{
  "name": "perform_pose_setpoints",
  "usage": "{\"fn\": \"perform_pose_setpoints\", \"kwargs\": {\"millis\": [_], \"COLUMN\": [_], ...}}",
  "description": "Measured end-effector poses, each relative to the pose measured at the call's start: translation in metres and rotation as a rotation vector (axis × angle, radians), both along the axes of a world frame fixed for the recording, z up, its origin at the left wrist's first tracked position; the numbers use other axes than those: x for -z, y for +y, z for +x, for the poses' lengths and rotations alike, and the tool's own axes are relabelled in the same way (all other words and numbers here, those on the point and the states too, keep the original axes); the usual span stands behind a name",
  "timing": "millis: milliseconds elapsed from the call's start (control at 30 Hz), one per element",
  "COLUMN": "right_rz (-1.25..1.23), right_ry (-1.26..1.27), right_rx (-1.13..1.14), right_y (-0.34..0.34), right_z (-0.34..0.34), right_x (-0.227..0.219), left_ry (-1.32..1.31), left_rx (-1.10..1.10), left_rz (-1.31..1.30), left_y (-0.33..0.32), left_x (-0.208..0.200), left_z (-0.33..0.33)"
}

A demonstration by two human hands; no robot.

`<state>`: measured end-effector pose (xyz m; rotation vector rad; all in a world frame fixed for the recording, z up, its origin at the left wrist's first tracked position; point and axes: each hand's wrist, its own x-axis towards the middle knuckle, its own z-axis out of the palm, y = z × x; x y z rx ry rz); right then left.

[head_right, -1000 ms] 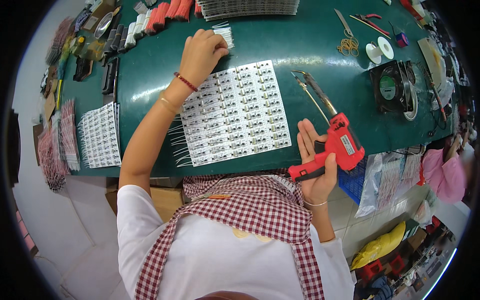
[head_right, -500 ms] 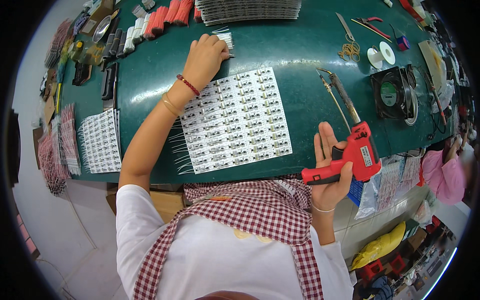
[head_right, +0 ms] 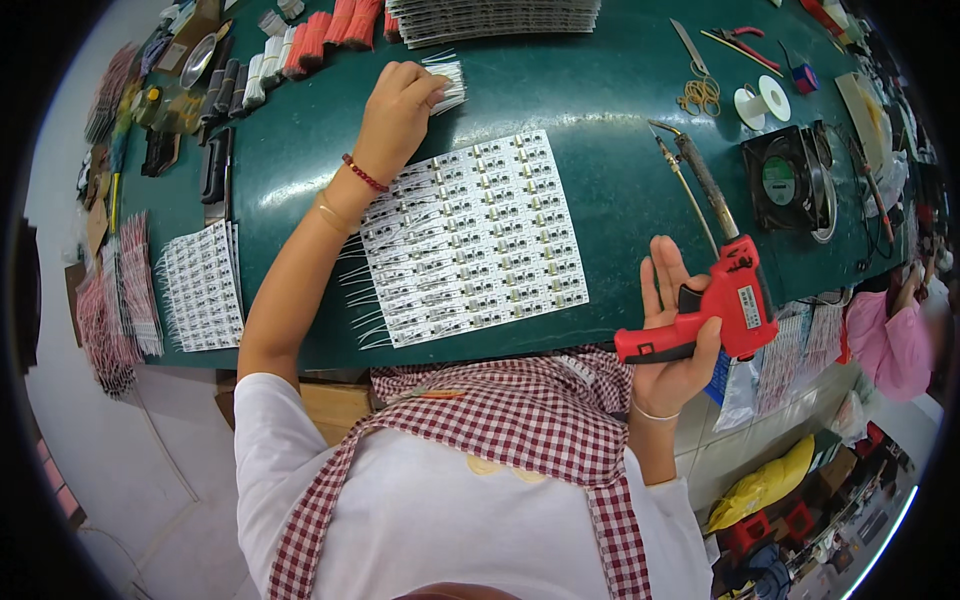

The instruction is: The person assembles electronic components onto LED lighting strips by hand, then solders them in place with a soldering iron and solder wire.

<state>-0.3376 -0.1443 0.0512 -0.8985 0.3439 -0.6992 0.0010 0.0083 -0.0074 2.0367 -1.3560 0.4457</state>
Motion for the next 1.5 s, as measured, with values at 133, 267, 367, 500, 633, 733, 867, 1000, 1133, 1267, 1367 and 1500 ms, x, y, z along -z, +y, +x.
{"fn": "perform_pose_setpoints", "kwargs": {"millis": [133, 267, 367, 500, 633, 733, 867, 1000, 1133, 1267, 1367, 1500], "right_rz": [0.003, -0.007, -0.039, -0.074, -0.150, -0.284, -0.297, -0.250, -0.254, -0.217, -0.208, -0.262], "right_ry": [0.008, 0.060, 0.107, 0.220, 0.289, 0.343, 0.466, 0.570, 0.665, 0.684, 0.684, 0.724], "right_rx": [0.020, 0.031, 0.024, 0.022, 0.007, 0.072, -0.105, -0.194, -0.229, -0.234, -0.219, -0.220], "right_y": [0.003, 0.006, 0.009, 0.009, 0.010, 0.010, 0.011, 0.020, 0.027, 0.028, 0.030, 0.031], "right_z": [0.002, 0.006, 0.007, 0.008, 0.013, 0.018, 0.024, 0.039, 0.053, 0.057, 0.060, 0.055], "right_x": [-0.004, -0.011, -0.018, -0.024, -0.030, -0.034, -0.032, -0.022, -0.021, -0.018, -0.017, -0.013], "left_ry": [0.406, 1.297, 1.523, 1.486, 1.196, 0.637, 0.232, -0.003, -0.082, -0.077, -0.061, -0.036], "left_rx": [-0.006, 0.125, 0.149, 0.096, 0.015, 0.064, 0.099, 0.208, 0.232, 0.243, 0.253, 0.261], "left_rz": [-0.061, -0.372, -0.313, -0.242, -0.187, 0.066, 0.195, 0.201, 0.254, 0.252, 0.240, 0.238], "left_y": [0.007, 0.011, 0.018, 0.021, 0.019, 0.027, 0.034, 0.035, 0.037, 0.036, 0.036, 0.038], "left_x": [-0.021, -0.035, -0.040, -0.037, -0.035, -0.033, -0.027, -0.024, -0.023, -0.023, -0.023, -0.023], "left_z": [-0.019, -0.041, -0.044, -0.043, -0.044, -0.041, -0.049, -0.046, -0.045, -0.045, -0.045, -0.047]}}
